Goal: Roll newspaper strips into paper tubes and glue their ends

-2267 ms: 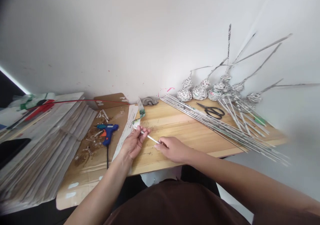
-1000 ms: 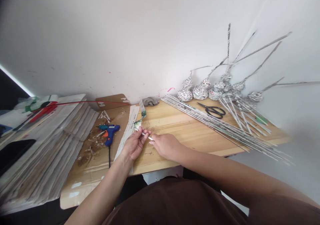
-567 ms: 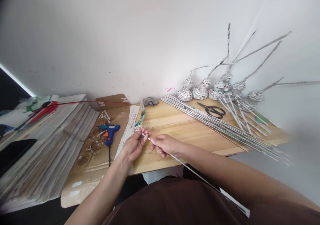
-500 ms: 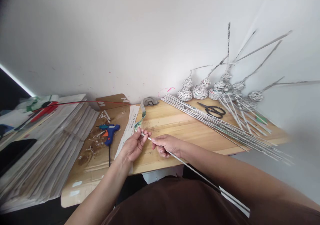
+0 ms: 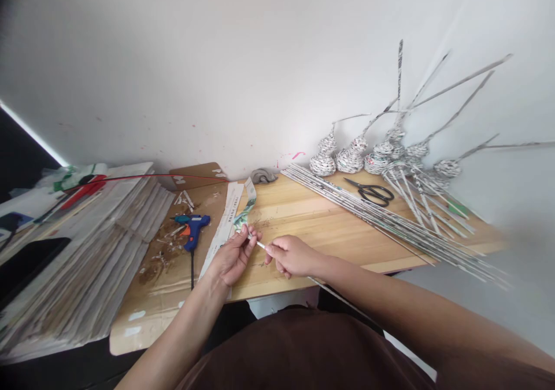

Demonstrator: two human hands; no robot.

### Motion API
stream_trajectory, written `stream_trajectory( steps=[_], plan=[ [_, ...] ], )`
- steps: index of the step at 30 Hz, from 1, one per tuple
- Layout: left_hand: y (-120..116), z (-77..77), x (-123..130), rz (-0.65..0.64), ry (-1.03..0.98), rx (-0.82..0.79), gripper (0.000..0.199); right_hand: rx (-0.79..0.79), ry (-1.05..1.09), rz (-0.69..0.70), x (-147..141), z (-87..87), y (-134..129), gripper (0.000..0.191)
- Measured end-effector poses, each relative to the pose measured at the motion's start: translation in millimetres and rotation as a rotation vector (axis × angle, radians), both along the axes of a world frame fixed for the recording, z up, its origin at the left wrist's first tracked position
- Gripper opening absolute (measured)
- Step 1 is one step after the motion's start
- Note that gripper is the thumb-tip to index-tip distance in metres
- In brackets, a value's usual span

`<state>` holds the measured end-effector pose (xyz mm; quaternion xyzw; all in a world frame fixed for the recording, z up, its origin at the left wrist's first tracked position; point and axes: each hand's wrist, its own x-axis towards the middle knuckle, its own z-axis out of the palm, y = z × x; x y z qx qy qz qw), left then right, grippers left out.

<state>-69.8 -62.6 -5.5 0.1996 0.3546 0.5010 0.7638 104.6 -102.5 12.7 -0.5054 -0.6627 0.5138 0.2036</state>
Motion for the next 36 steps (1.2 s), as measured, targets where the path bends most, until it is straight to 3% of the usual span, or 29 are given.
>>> stream_trajectory(
  steps=[2, 4, 8, 10, 12, 17, 21, 25, 29, 31, 33, 36],
  plan=[
    [-0.9, 0.5, -1.2, -0.016, -0.012, -0.026, 0.01, -0.21, 0.128, 0.039, 1.9, -0.9, 1.2, 0.042],
    [-2.1, 1.2, -1.8, -0.024, -0.015, -0.035, 0.01, -0.187, 0.099, 0.038, 2.1, -0.1, 0.5, 0.04],
    [-4.0, 3.1, -2.3, -0.013, 0.008, -0.041, 0.009, 0.366, -0.228, -0.036, -2.1, 3.2, -6.1, 0.031],
    [-4.7, 4.2, -2.9, -0.037, 0.022, -0.037, 0.008, 0.482, -0.277, -0.045, -3.9, 2.9, -8.5, 0.031],
    [-5.2, 5.1, -3.7, -0.069, 0.035, -0.032, 0.007, 0.317, -0.177, -0.045, -3.9, 0.7, -8.6, 0.036],
    [-5.1, 5.5, -5.5, -0.09, 0.024, -0.039, 0.005, -0.363, 0.353, -0.016, 3.8, -6.9, -3.5, 0.04],
    [-5.9, 3.8, -7.8, -0.091, -0.001, -0.07, 0.007, -0.622, 0.612, 0.019, 10.5, -11.9, -0.6, 0.033],
    [-8.8, 2.0, -10.7, -0.111, -0.048, -0.045, 0.01, -0.694, 0.682, 0.042, 13.2, -15.9, -0.2, 0.03],
    [-10.9, 2.7, -11.1, -0.118, -0.039, -0.057, 0.012, -0.649, 0.6, 0.022, 11.5, -13.5, -3.7, 0.031],
    [-11.3, 3.6, -10.0, -0.111, -0.015, -0.061, 0.012, -0.551, 0.506, 0.004, 9.2, -9.0, -6.6, 0.035],
    [-11.8, 4.5, -8.6, -0.109, 0.012, -0.057, 0.011, -0.376, 0.354, -0.014, 6.0, -3.3, -9.3, 0.039],
    [-12.9, 5.1, -7.2, -0.12, 0.056, -0.044, 0.009, 0.056, 0.054, -0.06, 1.2, 4.1, -12.3, 0.039]
  ],
)
